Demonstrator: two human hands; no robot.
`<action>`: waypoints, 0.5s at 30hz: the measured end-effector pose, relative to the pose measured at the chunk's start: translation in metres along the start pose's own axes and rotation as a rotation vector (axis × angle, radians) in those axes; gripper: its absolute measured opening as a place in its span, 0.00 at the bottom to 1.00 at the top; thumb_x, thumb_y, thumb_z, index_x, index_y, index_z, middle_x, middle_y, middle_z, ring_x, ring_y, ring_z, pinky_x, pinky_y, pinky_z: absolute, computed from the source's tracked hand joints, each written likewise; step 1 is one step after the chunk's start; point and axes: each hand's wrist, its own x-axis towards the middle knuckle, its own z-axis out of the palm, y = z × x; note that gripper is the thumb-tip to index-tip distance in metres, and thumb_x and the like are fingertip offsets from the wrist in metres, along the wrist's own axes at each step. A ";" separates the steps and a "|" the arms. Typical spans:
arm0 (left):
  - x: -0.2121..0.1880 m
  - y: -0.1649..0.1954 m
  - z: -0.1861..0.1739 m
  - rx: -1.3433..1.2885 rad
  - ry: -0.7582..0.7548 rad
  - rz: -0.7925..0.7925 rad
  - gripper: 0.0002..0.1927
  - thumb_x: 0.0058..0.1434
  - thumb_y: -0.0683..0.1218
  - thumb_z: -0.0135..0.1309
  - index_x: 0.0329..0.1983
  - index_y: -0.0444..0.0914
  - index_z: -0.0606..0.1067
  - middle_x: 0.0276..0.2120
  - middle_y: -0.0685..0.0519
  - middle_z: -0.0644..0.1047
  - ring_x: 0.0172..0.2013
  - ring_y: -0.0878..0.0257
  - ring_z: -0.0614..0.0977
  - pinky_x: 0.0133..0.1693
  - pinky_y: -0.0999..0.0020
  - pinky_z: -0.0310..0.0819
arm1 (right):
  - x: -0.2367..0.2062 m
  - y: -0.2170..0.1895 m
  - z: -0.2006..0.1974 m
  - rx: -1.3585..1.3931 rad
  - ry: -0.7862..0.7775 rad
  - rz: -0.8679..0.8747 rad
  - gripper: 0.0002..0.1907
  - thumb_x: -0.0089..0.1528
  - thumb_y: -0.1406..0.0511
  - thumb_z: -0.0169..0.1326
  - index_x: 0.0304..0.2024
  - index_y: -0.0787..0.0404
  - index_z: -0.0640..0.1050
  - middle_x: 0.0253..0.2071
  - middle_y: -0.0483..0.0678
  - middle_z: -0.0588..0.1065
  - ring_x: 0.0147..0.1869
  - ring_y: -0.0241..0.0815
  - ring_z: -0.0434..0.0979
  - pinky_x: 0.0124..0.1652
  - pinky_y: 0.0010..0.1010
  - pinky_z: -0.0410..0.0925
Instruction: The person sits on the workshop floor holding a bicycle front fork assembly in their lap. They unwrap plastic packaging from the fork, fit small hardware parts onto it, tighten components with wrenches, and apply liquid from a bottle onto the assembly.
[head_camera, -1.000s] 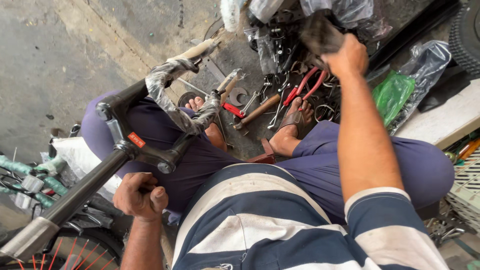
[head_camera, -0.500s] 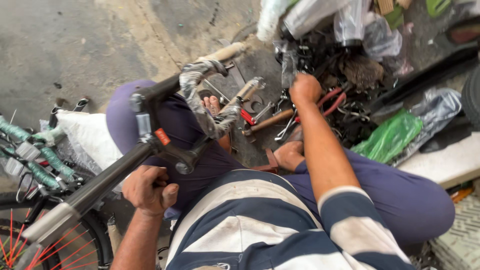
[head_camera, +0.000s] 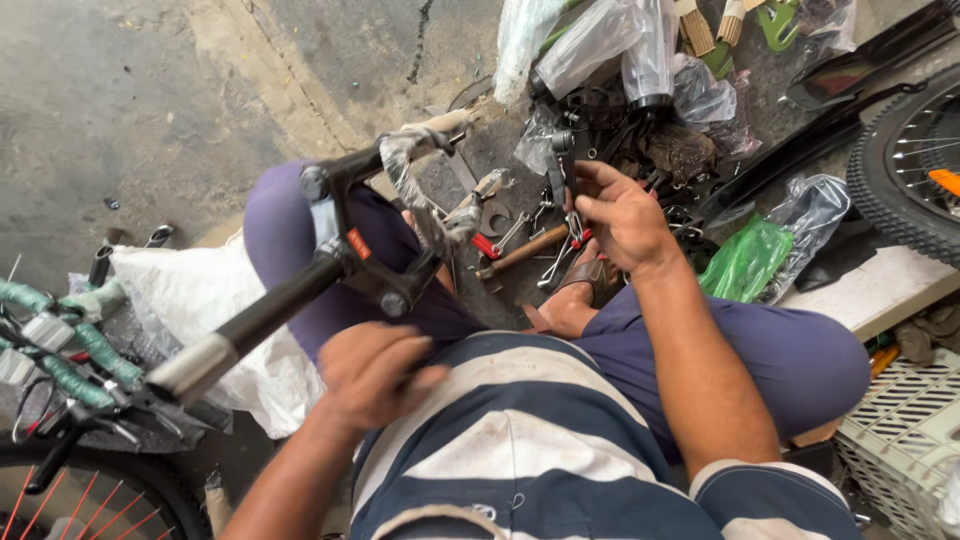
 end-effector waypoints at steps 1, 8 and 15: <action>0.008 0.008 0.008 -0.075 -0.016 0.022 0.17 0.60 0.51 0.68 0.43 0.36 0.77 0.35 0.47 0.79 0.32 0.54 0.83 0.34 0.62 0.77 | -0.011 -0.003 0.014 0.070 -0.039 0.003 0.24 0.65 0.76 0.51 0.65 0.69 0.70 0.53 0.50 0.78 0.54 0.40 0.78 0.56 0.29 0.71; 0.067 0.039 0.089 -0.492 0.121 -0.485 0.40 0.63 0.45 0.66 0.72 0.32 0.58 0.56 0.42 0.71 0.54 0.53 0.77 0.56 0.59 0.76 | -0.070 -0.005 0.082 0.223 -0.103 -0.006 0.25 0.66 0.74 0.52 0.67 0.70 0.70 0.55 0.54 0.76 0.58 0.45 0.76 0.62 0.36 0.68; 0.068 0.039 0.103 -0.832 0.004 -0.704 0.44 0.61 0.49 0.66 0.75 0.35 0.58 0.60 0.42 0.74 0.57 0.55 0.82 0.58 0.61 0.81 | -0.090 0.000 0.097 0.183 -0.140 -0.009 0.28 0.68 0.60 0.51 0.65 0.70 0.68 0.59 0.54 0.76 0.63 0.45 0.76 0.65 0.37 0.66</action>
